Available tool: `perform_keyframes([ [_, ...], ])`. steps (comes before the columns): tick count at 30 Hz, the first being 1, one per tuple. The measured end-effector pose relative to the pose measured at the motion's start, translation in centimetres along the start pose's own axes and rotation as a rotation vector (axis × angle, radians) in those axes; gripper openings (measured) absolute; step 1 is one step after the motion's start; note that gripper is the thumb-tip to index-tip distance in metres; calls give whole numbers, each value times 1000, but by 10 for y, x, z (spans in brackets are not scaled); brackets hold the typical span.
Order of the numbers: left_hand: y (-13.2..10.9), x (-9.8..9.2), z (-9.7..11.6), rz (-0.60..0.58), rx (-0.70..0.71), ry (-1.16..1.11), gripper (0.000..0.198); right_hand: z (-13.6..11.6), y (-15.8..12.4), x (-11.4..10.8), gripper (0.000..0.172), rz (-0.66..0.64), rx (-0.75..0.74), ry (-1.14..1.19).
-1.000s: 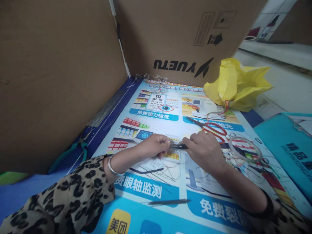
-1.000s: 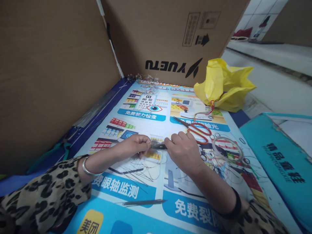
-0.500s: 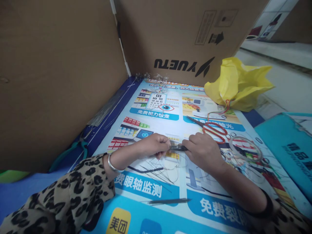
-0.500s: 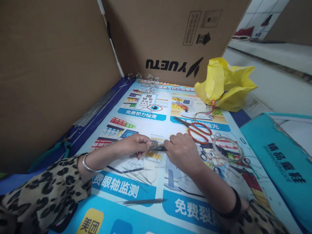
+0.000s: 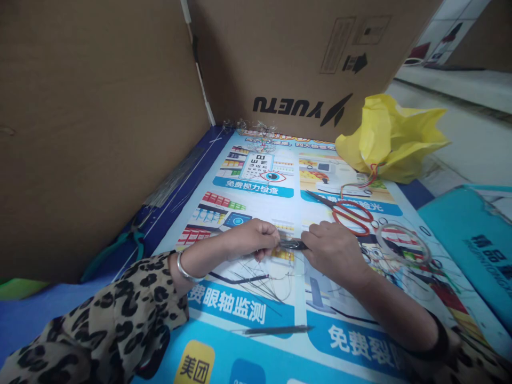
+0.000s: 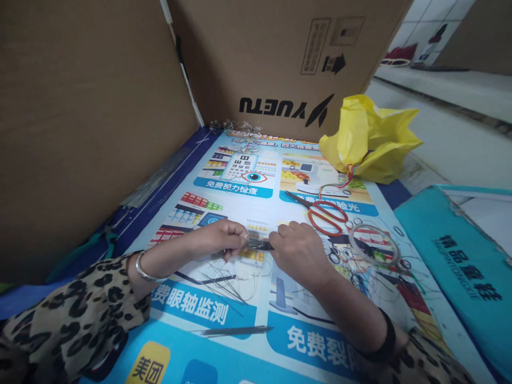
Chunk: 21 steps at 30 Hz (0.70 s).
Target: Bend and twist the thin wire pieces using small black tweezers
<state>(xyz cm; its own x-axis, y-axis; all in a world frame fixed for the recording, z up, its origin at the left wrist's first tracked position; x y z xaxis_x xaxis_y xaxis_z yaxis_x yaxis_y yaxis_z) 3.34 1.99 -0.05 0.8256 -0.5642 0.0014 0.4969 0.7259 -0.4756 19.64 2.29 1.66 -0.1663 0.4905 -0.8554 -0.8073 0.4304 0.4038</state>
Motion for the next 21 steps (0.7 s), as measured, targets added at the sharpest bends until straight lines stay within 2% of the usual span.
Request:
perform_keyframes([
  [12,1,-1,-4,39,-28,-2,11,0,-4,4,19,-96,65,19],
  [17,3,-2,-3,67,8,-32,15,3,-4,7,16,-82,80,43],
  [21,3,-2,-3,93,-46,-73,15,5,-4,8,14,-55,78,56],
])
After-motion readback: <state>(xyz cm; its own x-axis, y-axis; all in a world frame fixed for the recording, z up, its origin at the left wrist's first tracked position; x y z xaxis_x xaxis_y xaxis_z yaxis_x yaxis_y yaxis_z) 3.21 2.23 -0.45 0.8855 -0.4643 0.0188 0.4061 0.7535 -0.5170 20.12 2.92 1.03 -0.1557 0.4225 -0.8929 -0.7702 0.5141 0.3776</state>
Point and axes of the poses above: each hand's wrist, its own y-axis towards the middle knuckle, its own x-axis out of the palm, z = x × y, the point moved 4 cm from there along y, towards the middle knuckle, and after that the axes turned 8 degrees about -x, right-handed, at the moved point
